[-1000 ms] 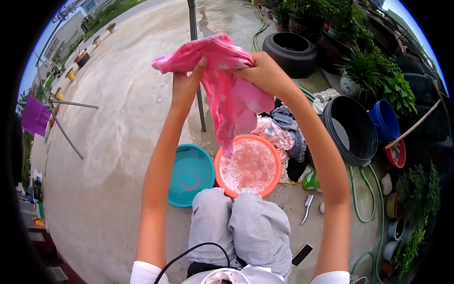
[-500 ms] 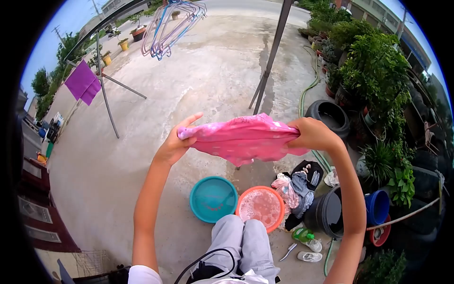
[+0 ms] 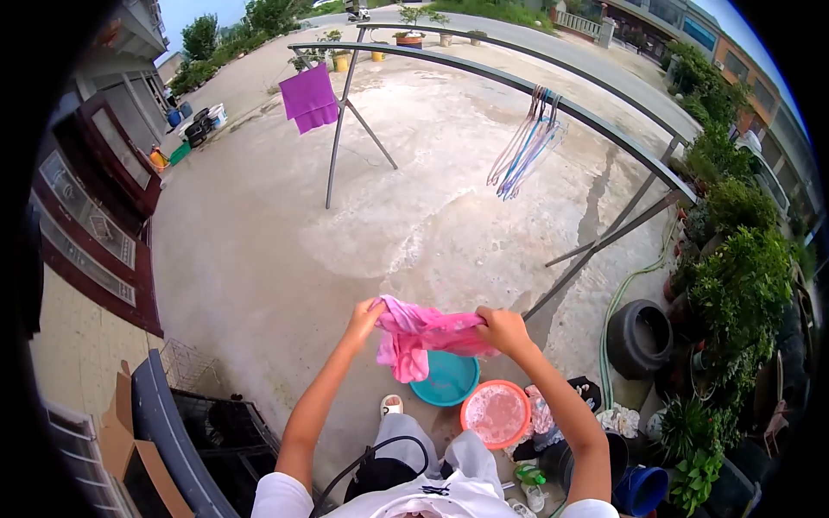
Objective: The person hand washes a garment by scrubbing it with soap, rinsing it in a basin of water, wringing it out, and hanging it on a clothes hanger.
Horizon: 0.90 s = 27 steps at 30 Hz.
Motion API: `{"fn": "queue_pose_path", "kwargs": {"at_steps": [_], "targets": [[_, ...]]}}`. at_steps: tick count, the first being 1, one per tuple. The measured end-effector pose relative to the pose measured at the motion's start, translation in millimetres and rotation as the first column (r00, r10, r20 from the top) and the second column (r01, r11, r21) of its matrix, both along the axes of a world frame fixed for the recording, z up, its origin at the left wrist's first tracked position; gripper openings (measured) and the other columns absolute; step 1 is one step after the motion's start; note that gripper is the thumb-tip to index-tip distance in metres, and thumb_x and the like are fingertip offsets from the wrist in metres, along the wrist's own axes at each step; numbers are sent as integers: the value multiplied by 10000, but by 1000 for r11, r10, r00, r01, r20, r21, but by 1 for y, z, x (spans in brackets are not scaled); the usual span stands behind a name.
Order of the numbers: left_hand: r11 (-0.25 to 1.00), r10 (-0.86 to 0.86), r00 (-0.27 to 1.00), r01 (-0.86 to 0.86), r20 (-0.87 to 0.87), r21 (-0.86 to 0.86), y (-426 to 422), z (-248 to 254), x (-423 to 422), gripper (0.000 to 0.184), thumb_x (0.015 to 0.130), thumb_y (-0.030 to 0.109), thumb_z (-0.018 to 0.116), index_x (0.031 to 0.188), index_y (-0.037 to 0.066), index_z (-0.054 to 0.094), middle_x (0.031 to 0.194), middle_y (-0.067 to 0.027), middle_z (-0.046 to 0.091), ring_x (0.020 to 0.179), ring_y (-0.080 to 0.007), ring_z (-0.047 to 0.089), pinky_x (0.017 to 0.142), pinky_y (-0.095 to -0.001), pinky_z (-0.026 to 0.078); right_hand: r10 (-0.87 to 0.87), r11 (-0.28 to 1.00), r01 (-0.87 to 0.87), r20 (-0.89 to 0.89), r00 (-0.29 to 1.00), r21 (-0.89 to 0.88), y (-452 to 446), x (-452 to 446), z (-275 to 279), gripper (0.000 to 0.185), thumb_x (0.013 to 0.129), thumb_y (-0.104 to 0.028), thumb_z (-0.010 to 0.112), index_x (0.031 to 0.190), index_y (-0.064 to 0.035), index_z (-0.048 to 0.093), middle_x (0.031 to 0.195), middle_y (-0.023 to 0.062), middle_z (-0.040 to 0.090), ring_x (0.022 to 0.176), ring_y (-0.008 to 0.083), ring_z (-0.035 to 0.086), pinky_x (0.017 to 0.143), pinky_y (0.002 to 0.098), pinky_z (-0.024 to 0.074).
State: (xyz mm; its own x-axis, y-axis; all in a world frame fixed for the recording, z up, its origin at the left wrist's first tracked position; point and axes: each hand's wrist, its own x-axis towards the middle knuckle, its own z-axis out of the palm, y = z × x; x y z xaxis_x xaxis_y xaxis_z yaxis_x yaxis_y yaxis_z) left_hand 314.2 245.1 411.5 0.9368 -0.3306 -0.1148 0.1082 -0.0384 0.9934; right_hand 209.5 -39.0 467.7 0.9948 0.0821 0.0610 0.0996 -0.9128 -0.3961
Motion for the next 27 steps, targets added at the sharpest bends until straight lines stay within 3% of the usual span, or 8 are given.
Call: {"fn": "queue_pose_path", "kwargs": {"at_steps": [3,6,7,14,18,22,24,27], "targets": [[967,113,987,-136,-115,-217,62,59,33,237,861,205,503,851,-12,597,788,-16,598,683,-74,546,600,-225,429,-82,944,47,96,992,326,61,47,52,211,740,-210,574,872,-45,568,692,192,575,647,354,562,553,398,438],[991,105,992,-110,-70,-74,129,73,66,234,865,205,496,931,-1,587,817,3,600,749,-71,534,687,-229,423,7,912,-14,19,1000,410,127,91,94,224,754,-217,592,868,-26,569,628,181,542,579,295,559,538,351,428],[992,109,993,-111,-52,-52,152,75,77,263,868,202,485,1027,11,571,920,-11,592,847,-83,531,755,-233,417,67,880,-53,-14,998,472,145,107,102,239,789,-217,584,905,-8,584,636,108,566,585,160,548,564,291,434],[925,-221,963,157,-154,-345,253,88,115,454,875,289,455,1261,57,395,1159,-81,511,1013,-171,525,860,-302,423,443,511,-22,-241,863,860,226,163,146,263,862,-200,522,1023,0,579,895,22,598,809,73,526,708,236,442],[466,-478,865,102,-154,-879,256,37,156,487,884,329,423,1271,40,353,1090,-112,547,1049,-230,516,888,-376,426,524,368,68,-267,808,927,245,173,184,284,879,-216,501,1059,-7,565,948,47,603,856,97,542,748,251,449],[461,-500,811,-47,-303,-886,216,6,190,489,884,330,421,1271,40,352,1095,-112,543,1053,-231,512,892,-377,422,355,110,288,-308,883,951,258,215,218,289,885,-233,481,1053,-12,563,911,44,612,844,109,557,734,259,458],[548,-482,793,-60,-373,-834,206,1,190,489,884,331,421,1271,40,351,1098,-112,542,1055,-231,510,893,-377,420,140,663,-11,-110,984,749,230,259,194,302,862,-239,509,1066,-21,551,934,77,614,857,159,581,725,282,462],[643,-468,767,-45,-438,-765,187,-11,205,490,884,332,420,1271,40,350,1102,-112,539,1058,-232,507,896,-378,417,13,969,-27,61,998,246,166,312,138,324,817,-248,555,1048,-21,545,993,129,596,878,239,581,710,316,466]]}}
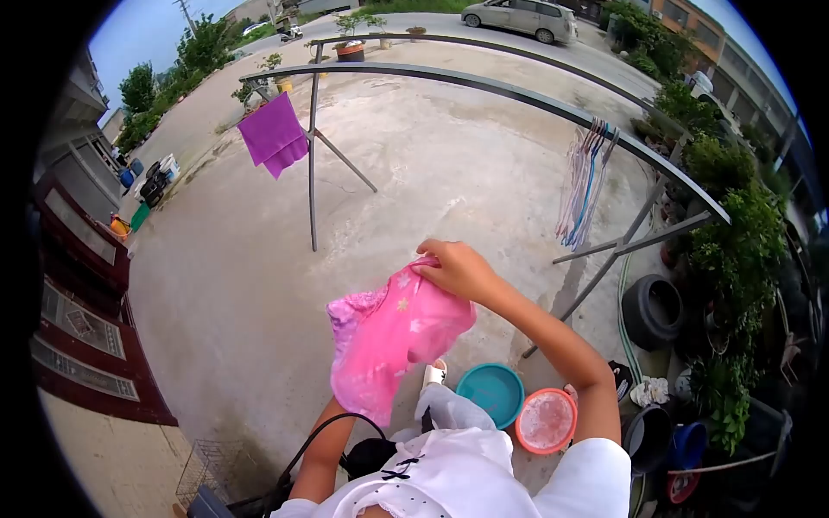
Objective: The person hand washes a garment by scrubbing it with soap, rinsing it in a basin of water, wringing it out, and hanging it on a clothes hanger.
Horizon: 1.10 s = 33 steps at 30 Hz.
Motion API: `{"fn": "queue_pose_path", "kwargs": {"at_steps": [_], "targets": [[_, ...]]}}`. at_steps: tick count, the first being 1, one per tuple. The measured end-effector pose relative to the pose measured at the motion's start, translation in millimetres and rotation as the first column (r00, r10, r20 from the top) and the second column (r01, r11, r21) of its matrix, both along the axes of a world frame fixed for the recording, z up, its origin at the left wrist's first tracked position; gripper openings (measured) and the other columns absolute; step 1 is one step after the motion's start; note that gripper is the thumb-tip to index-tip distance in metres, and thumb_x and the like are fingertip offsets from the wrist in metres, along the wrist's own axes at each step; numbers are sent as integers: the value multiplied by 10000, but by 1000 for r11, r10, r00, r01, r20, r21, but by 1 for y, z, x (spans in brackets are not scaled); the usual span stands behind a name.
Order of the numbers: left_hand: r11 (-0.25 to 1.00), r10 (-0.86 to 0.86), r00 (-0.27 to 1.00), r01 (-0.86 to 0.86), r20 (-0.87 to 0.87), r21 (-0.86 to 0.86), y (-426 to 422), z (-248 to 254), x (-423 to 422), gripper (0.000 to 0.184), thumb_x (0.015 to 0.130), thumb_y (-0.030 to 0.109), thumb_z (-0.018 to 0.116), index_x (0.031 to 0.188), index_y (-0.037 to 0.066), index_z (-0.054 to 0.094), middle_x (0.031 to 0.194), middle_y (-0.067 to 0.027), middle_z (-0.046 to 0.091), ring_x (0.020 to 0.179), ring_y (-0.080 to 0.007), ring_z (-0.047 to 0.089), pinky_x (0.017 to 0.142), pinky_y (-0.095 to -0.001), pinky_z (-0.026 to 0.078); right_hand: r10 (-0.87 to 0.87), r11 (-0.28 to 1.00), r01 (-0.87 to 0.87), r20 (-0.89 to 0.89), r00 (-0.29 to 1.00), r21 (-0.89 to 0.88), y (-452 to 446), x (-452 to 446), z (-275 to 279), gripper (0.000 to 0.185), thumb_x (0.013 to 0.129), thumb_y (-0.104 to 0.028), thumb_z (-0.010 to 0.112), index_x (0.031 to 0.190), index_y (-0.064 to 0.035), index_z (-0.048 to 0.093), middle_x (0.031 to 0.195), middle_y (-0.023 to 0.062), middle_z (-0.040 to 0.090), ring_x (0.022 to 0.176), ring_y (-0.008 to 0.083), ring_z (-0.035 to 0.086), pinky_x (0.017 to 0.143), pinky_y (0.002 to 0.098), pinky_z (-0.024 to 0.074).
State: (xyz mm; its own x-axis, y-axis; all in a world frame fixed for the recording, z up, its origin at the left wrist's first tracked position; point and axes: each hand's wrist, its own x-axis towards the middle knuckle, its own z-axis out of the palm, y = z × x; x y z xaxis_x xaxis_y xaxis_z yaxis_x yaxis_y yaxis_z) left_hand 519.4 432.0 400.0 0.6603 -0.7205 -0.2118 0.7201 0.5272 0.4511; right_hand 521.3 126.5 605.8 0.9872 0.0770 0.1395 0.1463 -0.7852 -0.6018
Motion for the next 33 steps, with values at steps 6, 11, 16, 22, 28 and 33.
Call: {"fn": "queue_pose_path", "kwargs": {"at_steps": [6,11,16,22,28,33], "targets": [[984,-156,987,151,46,99,-78,-11,94,492,884,334,418,1272,40,349,1109,-112,534,1064,-233,501,901,-379,411,-616,519,818,556,558,-246,-153,32,-21,305,731,-231,633,953,-54,522,899,98,517,804,263,539,644,358,468],[947,-304,949,292,81,135,-154,2,167,493,884,336,417,1272,40,347,1115,-111,530,1069,-235,497,906,-380,406,-659,126,907,650,379,-402,-250,51,-46,310,708,-119,592,992,-69,479,838,76,472,763,243,539,572,332,485],[899,-429,899,415,86,142,-213,8,218,494,884,338,415,1272,39,346,1121,-111,526,1074,-236,492,910,-380,401,-640,134,914,671,374,-382,-286,48,-55,250,714,-47,515,962,-72,493,788,84,494,689,258,565,550,351,488],[838,-543,822,517,174,174,-280,24,262,496,884,340,414,1273,39,344,1129,-111,521,1079,-237,486,916,-382,394,-864,429,877,382,328,216,-283,48,-26,152,789,-30,509,936,4,530,522,63,435,488,171,461,488,284,370],[798,-602,686,531,408,285,-342,67,298,498,884,342,412,1273,39,342,1136,-111,516,1085,-239,480,921,-383,388,-819,506,702,25,573,501,-239,92,10,182,847,-96,498,1017,-35,526,549,-18,386,485,90,355,468,238,317],[776,-623,536,513,570,366,-383,98,313,499,884,344,410,1273,39,341,1142,-111,512,1090,-240,476,925,-384,383,-464,870,444,53,884,214,-157,101,11,256,847,-110,510,1099,-69,529,663,141,557,513,207,525,517,324,415]]}}
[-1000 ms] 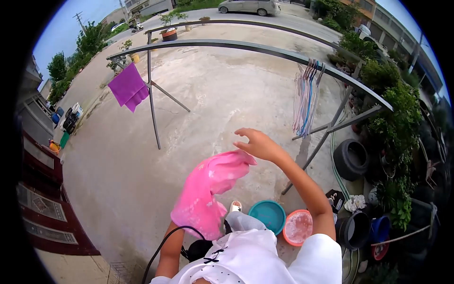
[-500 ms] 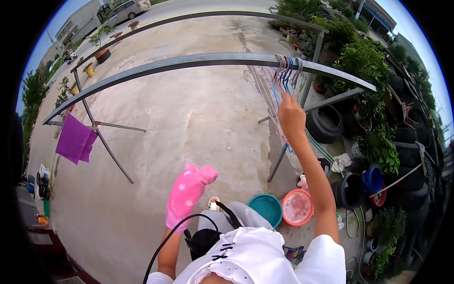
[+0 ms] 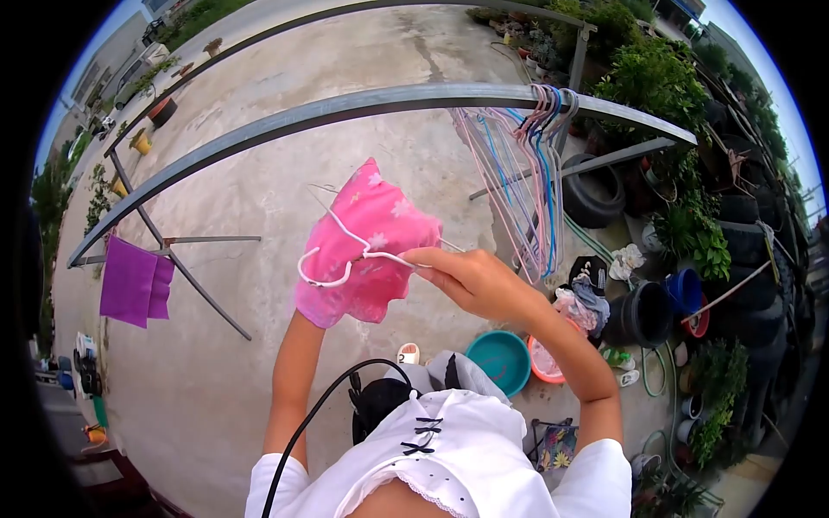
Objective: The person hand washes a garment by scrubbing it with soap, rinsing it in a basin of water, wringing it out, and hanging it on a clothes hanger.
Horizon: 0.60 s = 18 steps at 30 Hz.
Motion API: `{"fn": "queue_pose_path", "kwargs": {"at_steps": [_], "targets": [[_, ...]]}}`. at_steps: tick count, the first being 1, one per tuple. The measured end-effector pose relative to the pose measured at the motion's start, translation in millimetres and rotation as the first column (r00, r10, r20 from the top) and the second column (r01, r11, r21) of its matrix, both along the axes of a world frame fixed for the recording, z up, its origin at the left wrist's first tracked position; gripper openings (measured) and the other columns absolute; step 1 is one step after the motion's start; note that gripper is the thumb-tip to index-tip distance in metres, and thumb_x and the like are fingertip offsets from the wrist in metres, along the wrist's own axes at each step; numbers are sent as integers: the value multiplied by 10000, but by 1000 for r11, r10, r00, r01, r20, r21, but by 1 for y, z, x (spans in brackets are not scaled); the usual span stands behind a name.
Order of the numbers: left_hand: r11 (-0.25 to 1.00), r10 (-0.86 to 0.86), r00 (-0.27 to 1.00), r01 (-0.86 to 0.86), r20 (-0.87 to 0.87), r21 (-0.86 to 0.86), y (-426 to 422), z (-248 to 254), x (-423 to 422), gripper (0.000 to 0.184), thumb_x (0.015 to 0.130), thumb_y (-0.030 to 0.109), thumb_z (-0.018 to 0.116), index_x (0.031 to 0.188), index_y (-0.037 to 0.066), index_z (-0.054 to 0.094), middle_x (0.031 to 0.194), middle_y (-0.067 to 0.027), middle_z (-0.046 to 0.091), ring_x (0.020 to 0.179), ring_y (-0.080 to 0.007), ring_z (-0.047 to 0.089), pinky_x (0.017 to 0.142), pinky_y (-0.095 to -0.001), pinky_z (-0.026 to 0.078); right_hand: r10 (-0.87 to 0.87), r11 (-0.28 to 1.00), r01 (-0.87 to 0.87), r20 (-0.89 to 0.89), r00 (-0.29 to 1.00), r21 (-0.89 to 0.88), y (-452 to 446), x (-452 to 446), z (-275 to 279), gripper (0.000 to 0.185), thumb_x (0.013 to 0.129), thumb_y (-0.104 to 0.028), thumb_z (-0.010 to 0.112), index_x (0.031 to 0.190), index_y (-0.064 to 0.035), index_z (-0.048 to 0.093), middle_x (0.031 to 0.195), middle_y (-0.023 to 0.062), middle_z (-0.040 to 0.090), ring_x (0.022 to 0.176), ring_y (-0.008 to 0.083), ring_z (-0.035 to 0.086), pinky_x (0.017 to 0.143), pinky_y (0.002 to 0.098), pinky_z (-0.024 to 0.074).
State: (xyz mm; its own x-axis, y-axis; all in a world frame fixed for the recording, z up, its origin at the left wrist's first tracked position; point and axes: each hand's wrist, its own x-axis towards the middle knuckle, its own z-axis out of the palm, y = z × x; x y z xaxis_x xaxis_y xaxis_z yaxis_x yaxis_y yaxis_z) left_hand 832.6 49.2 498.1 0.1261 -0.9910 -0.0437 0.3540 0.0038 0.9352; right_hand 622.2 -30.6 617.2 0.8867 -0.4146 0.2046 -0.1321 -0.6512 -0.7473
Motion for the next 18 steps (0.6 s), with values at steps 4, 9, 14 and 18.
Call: {"fn": "queue_pose_path", "kwargs": {"at_steps": [4,9,14,18], "targets": [[998,-52,989,56,135,-28,-26,9,-2,500,884,345,409,1274,39,340,1147,-111,509,1094,-241,472,929,-384,379,239,971,-235,-142,960,50,15,-5,-5,284,850,-105,517,1132,-74,536,798,119,614,676,181,590,620,294,448],[992,-103,962,119,253,-48,-46,13,-19,502,884,347,408,1274,38,338,1153,-111,505,1099,-242,467,933,-385,374,557,685,-434,-36,830,585,37,-12,-25,295,873,-137,505,1154,-51,523,949,64,624,806,141,561,719,256,439],[983,-142,929,172,341,-58,-53,12,-37,503,884,348,406,1274,38,337,1159,-110,501,1104,-243,462,938,-386,369,660,165,-188,33,751,968,67,-8,-68,322,914,-200,443,1204,-69,494,571,-34,379,462,54,298,405,212,276],[977,-183,909,212,374,-38,-66,12,-36,504,884,350,405,1274,38,336,1164,-110,498,1108,-244,459,941,-387,365,545,-171,-90,170,821,981,97,-18,-102,329,923,-206,421,1224,-84,474,546,-69,270,453,29,242,391,192,203]]}}
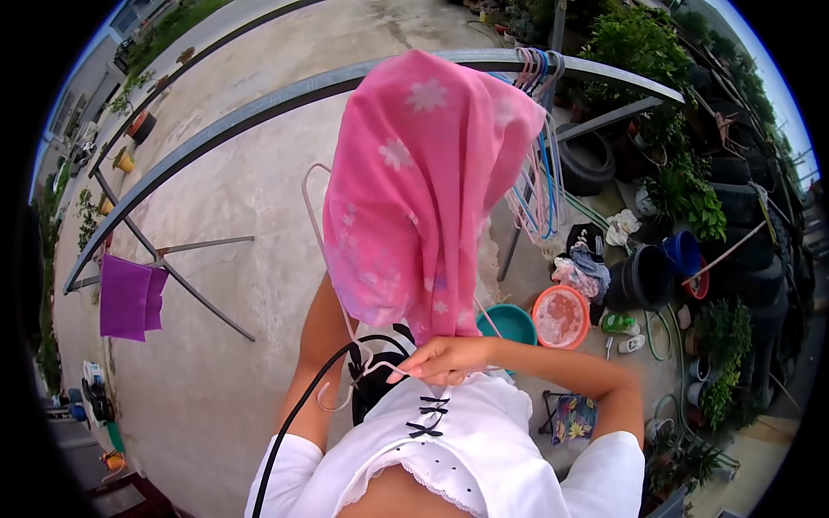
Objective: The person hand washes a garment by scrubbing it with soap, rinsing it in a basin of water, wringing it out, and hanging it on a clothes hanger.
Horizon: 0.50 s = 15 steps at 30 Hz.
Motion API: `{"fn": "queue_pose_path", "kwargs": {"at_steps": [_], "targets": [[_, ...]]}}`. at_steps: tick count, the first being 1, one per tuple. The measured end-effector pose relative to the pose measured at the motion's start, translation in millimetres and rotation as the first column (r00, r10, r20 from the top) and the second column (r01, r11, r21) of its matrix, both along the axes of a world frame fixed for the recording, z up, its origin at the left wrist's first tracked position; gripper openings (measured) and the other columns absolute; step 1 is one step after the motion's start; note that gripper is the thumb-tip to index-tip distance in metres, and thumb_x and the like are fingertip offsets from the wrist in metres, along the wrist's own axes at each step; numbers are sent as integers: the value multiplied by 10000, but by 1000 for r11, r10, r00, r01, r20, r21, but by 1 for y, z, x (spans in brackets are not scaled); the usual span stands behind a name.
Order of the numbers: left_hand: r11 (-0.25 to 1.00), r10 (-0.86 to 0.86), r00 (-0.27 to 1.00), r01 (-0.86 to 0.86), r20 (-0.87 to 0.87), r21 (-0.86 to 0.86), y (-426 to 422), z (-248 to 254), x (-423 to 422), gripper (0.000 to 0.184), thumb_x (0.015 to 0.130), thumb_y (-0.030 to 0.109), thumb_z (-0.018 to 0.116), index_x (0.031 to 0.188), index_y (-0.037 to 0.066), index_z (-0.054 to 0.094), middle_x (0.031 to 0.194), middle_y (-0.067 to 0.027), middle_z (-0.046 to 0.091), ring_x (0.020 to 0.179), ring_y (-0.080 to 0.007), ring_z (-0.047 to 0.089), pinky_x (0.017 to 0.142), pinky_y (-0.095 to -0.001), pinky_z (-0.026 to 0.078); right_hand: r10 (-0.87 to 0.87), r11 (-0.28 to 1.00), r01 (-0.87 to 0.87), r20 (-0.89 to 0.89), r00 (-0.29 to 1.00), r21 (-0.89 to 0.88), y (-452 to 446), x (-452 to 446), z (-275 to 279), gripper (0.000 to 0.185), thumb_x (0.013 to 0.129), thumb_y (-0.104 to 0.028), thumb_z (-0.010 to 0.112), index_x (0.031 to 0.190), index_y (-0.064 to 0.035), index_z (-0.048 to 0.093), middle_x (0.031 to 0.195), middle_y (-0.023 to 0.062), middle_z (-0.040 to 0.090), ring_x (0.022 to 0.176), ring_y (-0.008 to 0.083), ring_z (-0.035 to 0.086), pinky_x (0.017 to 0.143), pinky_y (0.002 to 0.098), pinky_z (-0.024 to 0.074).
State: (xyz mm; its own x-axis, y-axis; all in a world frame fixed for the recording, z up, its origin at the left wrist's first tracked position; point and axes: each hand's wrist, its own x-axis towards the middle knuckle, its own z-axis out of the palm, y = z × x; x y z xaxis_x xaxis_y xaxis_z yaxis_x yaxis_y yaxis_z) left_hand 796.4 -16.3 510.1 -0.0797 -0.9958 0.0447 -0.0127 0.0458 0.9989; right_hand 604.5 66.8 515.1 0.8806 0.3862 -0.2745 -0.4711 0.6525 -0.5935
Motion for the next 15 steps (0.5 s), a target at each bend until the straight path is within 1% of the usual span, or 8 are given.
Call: {"fn": "queue_pose_path", "kwargs": {"at_steps": [1,3,4,5,7,10,13,15], "targets": [[1000,-8,1000,8,-2,18,-4,-1,5,505,884,350,405,1274,38,335,1165,-110,497,1109,-244,458,942,-387,364,-9,986,11,13,1000,-169,8,-5,13,314,927,-210,410,1189,-65,505,541,-61,323,464,40,298,399,213,251],[996,-20,1000,22,-20,81,-12,-6,21,505,884,351,404,1275,38,335,1168,-110,495,1111,-245,456,944,-387,362,-162,783,310,305,939,-539,11,-8,29,267,908,-220,450,1085,-50,554,543,-30,373,468,73,350,413,236,288],[993,-31,999,34,-28,114,-15,-9,28,506,884,351,404,1275,38,335,1169,-110,494,1112,-245,455,945,-387,361,-181,601,467,459,870,-649,11,-9,42,253,898,-226,469,1033,-43,579,544,-15,397,470,89,377,421,247,306],[987,-39,999,44,-36,155,-15,-16,33,506,884,352,404,1275,38,334,1170,-110,493,1113,-245,454,946,-388,360,-127,274,452,434,892,-849,4,-12,67,202,822,-238,580,877,-44,581,587,38,463,483,158,428,443,276,346],[972,-70,997,78,-42,222,-10,-27,38,506,884,352,403,1275,38,334,1173,-110,492,1115,-246,452,948,-388,358,-301,-260,470,533,790,-843,-3,-15,98,222,724,-245,676,725,-54,563,559,48,461,461,187,429,434,281,345],[964,-109,994,110,-17,243,3,-34,27,507,884,353,402,1275,38,333,1177,-110,489,1118,-247,449,950,-389,355,-282,-547,403,615,736,-733,-21,-14,108,262,667,-260,718,621,-57,559,496,26,456,426,178,430,417,289,341],[977,-143,989,136,35,167,11,-23,1,508,884,354,402,1275,37,332,1180,-110,487,1120,-247,446,953,-389,352,-121,-569,611,791,600,-550,-28,0,98,289,642,-264,730,545,-61,548,448,29,438,395,168,430,397,287,325],[983,-152,986,144,67,113,15,-13,-13,509,884,355,401,1275,37,331,1183,-110,485,1122,-248,444,955,-389,350,-51,-519,612,736,675,-597,-32,-2,99,270,642,-261,730,557,-62,570,456,40,448,394,176,435,391,284,322]]}}
